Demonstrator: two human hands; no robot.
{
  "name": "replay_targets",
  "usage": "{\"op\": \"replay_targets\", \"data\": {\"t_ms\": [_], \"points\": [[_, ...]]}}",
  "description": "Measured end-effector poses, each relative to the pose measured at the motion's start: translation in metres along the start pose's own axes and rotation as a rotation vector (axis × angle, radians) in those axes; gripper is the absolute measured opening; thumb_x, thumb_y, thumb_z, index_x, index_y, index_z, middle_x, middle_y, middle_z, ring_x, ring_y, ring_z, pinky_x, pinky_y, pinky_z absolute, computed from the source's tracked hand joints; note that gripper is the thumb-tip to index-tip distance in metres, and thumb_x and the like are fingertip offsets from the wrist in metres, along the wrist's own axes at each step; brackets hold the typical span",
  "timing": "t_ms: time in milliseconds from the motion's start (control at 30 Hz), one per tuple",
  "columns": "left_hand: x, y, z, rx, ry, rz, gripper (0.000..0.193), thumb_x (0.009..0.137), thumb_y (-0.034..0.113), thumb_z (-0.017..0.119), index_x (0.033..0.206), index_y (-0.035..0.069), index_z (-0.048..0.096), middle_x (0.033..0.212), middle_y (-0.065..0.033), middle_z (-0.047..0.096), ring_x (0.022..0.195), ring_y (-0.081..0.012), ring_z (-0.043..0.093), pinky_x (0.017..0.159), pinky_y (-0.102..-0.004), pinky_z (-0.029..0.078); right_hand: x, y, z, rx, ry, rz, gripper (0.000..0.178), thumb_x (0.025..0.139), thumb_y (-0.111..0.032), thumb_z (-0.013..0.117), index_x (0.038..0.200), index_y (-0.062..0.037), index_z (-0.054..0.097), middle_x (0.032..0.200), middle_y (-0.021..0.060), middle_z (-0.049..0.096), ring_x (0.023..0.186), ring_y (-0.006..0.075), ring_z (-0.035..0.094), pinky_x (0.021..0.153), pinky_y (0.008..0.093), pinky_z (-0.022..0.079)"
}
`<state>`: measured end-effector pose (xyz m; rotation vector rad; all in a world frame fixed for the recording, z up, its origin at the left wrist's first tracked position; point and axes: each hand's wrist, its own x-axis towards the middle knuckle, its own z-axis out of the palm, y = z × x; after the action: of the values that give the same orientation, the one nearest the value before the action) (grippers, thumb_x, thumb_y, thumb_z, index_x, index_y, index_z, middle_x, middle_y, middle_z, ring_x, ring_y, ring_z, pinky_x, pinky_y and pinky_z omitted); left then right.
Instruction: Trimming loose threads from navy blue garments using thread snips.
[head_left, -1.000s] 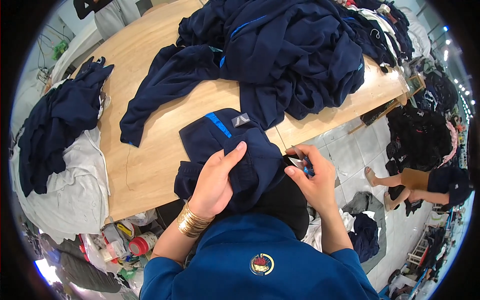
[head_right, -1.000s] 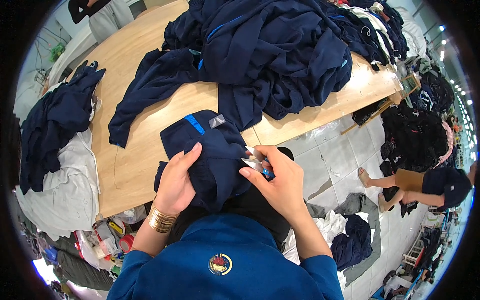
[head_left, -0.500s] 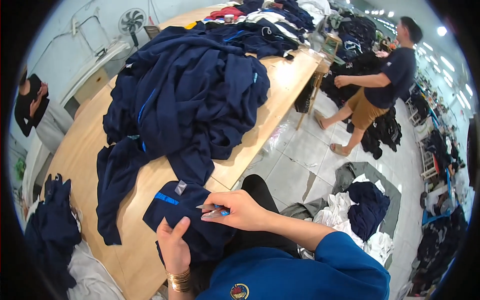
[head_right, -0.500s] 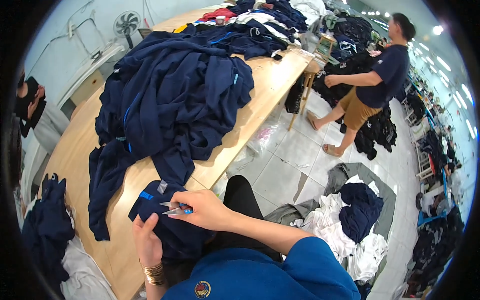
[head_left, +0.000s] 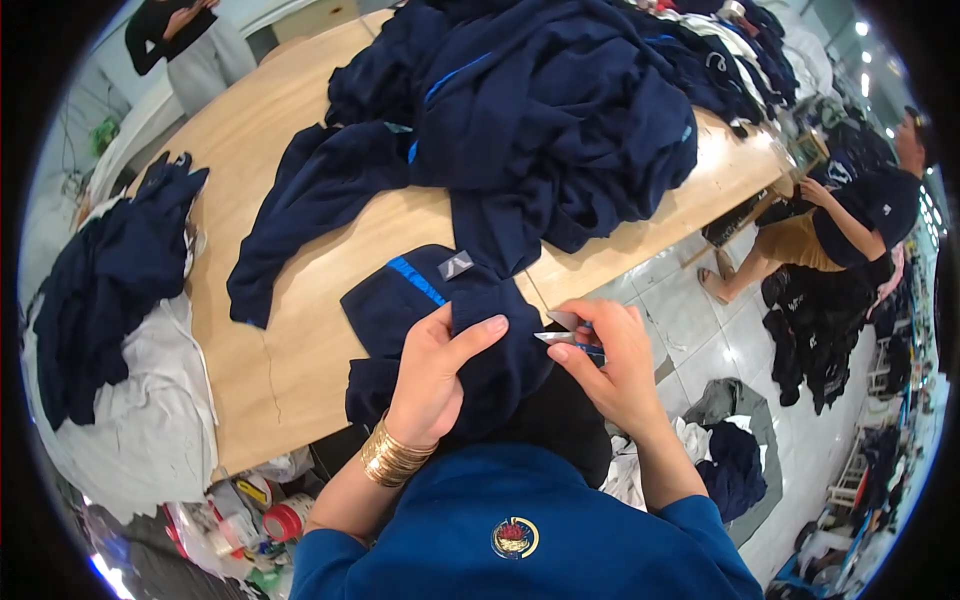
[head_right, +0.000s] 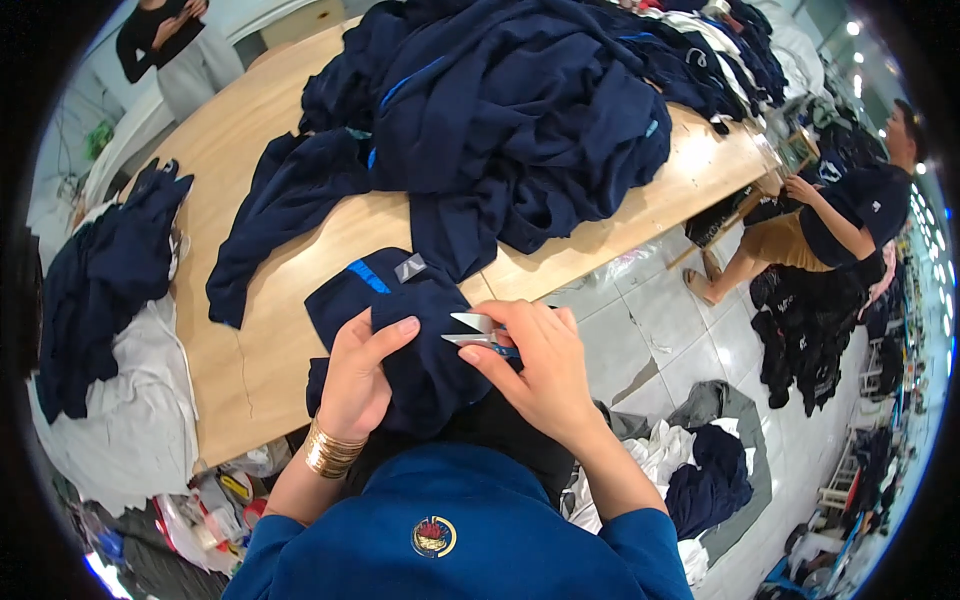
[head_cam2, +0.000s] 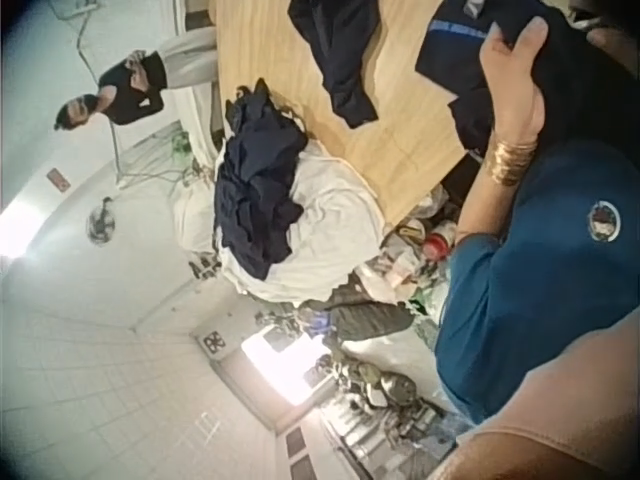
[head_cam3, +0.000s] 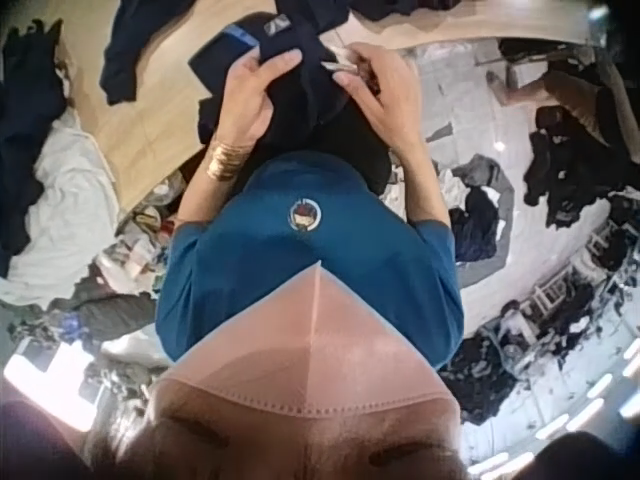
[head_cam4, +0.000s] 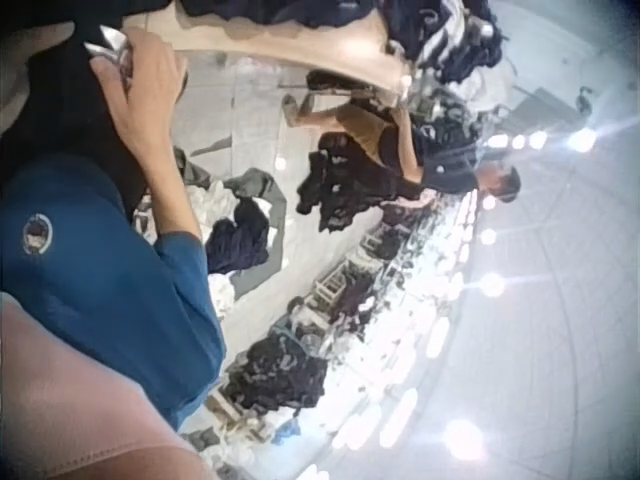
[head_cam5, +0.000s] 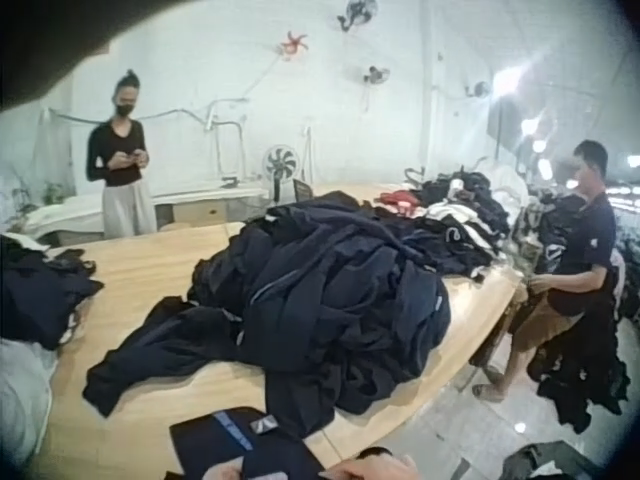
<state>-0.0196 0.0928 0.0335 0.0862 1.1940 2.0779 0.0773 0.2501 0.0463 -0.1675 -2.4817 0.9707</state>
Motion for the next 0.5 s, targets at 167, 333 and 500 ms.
{"op": "replay_targets", "data": {"t_ms": [167, 333, 500], "points": [[0.0001, -0.0016, -0.0016, -0.069, -0.018, -0.056, 0.019, 0.082, 0.005, 0.063, 0.100, 0.000, 0.060, 0.096, -0.0044, 0.065, 0.088, -0.0102, 0.061, 0.082, -0.0234, 0.046, -0.0047, 0.0015, 0.0019, -0.217, -0.009, -0.133, 0.025, 0.074, -0.025, 0.071, 0.089, -0.0071, 0.060, 0.069, 0.0011, 0.057, 0.061, 0.0180, 0.053, 0.057, 0.0326, 0.041], [-0.0005, -0.0004, -0.0022, -0.134, -0.015, -0.091, 0.018, 0.083, 0.005, 0.063, 0.100, 0.001, 0.060, 0.096, -0.0044, 0.065, 0.087, -0.0101, 0.061, 0.082, -0.0233, 0.047, -0.0059, 0.0016, 0.0050, -0.208, 0.037, -0.152, 0.024, 0.074, -0.024, 0.071, 0.088, -0.0073, 0.060, 0.070, 0.0022, 0.057, 0.059, 0.0194, 0.054, 0.053, 0.0299, 0.042], [-0.0005, -0.0013, -0.0028, -0.153, -0.017, -0.115, 0.018, 0.083, 0.006, 0.063, 0.100, 0.001, 0.060, 0.096, -0.0046, 0.065, 0.087, -0.0105, 0.061, 0.082, -0.0235, 0.047, -0.0053, 0.0003, 0.0066, -0.222, 0.023, -0.148, 0.025, 0.074, -0.025, 0.071, 0.088, -0.0073, 0.061, 0.071, 0.0023, 0.058, 0.061, 0.0193, 0.056, 0.054, 0.0301, 0.043]]}}
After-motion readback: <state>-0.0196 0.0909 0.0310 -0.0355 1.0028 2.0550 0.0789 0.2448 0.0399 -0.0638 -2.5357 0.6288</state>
